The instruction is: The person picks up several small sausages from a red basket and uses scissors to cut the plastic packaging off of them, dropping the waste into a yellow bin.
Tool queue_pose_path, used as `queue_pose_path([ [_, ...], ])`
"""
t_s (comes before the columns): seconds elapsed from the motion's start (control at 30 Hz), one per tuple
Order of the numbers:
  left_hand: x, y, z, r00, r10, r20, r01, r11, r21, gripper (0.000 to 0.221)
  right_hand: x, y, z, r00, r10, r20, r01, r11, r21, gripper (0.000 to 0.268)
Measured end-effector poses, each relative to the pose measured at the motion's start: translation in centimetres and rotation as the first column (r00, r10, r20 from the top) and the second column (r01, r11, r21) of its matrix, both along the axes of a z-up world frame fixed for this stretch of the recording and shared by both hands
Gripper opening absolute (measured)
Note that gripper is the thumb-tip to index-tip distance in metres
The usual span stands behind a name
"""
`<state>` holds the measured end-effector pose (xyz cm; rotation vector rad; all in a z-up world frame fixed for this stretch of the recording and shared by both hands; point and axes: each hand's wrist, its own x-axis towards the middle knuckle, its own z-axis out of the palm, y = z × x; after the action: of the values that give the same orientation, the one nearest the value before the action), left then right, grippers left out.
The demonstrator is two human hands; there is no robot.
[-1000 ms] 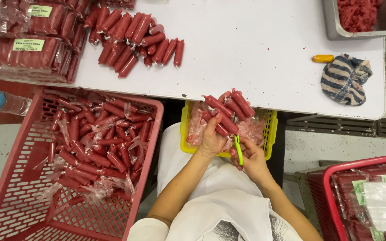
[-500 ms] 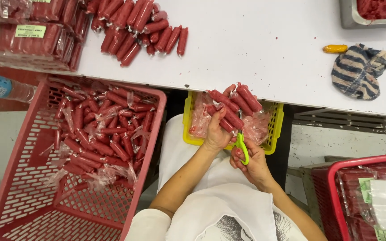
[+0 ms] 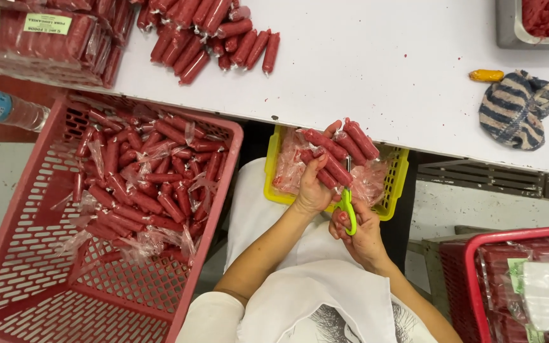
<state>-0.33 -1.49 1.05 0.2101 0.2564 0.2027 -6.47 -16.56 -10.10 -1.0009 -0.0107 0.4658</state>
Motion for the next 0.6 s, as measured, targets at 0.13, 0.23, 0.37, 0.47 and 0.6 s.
queue_pose_path([
  [0.13, -0.1, -0.5, -2.8, 0.990, -0.001, 0.141, -0.004, 0.999, 0.034, 0.068, 0.2, 0.3, 0.6, 0.999, 0.033, 0.010, -0.033, 0.999, -0.007, 0.040],
  [0.23, 0.2, -0.2, -3.3, 1.000, -0.020, 0.004, 0.020, 0.994, -0.110, 0.044, 0.6, 0.6, 0.8, 0.999, 0.018, 0.049, -0.019, 1.000, 0.015, 0.037],
  [0.37, 0.1, -0.5, -4.2, 0.991, -0.042, 0.126, 0.044, 0.999, -0.017, 0.059, 0.9, 0.2, -0.7, 0.996, 0.002, 0.087, -0.002, 1.000, 0.000, 0.039],
  [0.47, -0.4, -0.1, -0.1, 0.993, -0.049, 0.109, 0.050, 0.999, -0.001, 0.053, 0.6, 0.0, -1.1, 0.996, -0.015, 0.084, 0.014, 1.000, 0.002, 0.038],
  [0.6, 0.0, -0.1, 1.1, 0.994, -0.069, -0.086, 0.060, 0.994, -0.096, 0.022, 0.1, -0.3, -1.0, 0.997, -0.024, 0.073, 0.021, 0.999, 0.031, 0.039],
])
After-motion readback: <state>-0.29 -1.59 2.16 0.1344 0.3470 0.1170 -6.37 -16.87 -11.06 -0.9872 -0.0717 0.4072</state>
